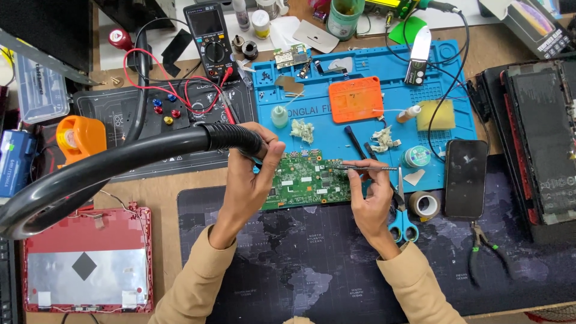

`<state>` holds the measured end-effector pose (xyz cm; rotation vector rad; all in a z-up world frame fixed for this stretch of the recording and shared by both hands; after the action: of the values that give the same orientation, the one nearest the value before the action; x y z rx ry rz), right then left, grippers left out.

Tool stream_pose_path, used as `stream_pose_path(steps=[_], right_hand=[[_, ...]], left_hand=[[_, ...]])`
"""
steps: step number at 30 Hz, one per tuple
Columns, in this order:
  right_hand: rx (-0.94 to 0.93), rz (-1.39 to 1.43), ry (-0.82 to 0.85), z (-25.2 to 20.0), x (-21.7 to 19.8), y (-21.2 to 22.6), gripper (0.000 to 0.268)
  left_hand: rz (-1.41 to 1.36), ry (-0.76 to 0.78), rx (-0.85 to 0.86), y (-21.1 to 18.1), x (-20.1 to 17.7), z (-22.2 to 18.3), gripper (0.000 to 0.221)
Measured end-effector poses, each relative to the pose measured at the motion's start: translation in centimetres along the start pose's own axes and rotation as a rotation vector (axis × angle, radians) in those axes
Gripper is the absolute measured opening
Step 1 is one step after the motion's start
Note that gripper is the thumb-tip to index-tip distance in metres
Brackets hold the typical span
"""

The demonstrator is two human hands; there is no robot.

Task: Disassembling a laptop by disconnecting internal cables and removing the motherboard.

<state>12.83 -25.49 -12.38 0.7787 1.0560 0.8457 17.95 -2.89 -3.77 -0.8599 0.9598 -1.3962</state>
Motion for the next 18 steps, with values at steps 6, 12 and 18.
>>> stream_pose_path(steps=[6, 12, 18], right_hand=[[-0.006, -0.007, -0.005, 0.07, 0.03, 0.34, 0.01], [0.001, -0.005, -0.001, 0.0, -0.07, 0.2, 0.008], [-0.009, 0.007, -0.001, -0.04, 0.01, 0.09, 0.007]], left_hand=[[-0.009, 0.004, 0.006, 0.26, 0.13, 0.16, 0.009], [0.01, 0.006, 0.02, 0.15, -0.14, 0.47, 0.008], [0.02, -0.003, 0.02, 0.93, -0.26, 0.04, 0.008]])
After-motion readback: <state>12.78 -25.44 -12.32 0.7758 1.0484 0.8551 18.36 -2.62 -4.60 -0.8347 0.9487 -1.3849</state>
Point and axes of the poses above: each hand's wrist, its own z-axis towards the middle knuckle, its own x-axis out of the palm, y = z × x, the point moved 7 cm from there along z, towards the middle knuckle, and after that the axes turned 5 degrees about -z, right-handed, at the moved point
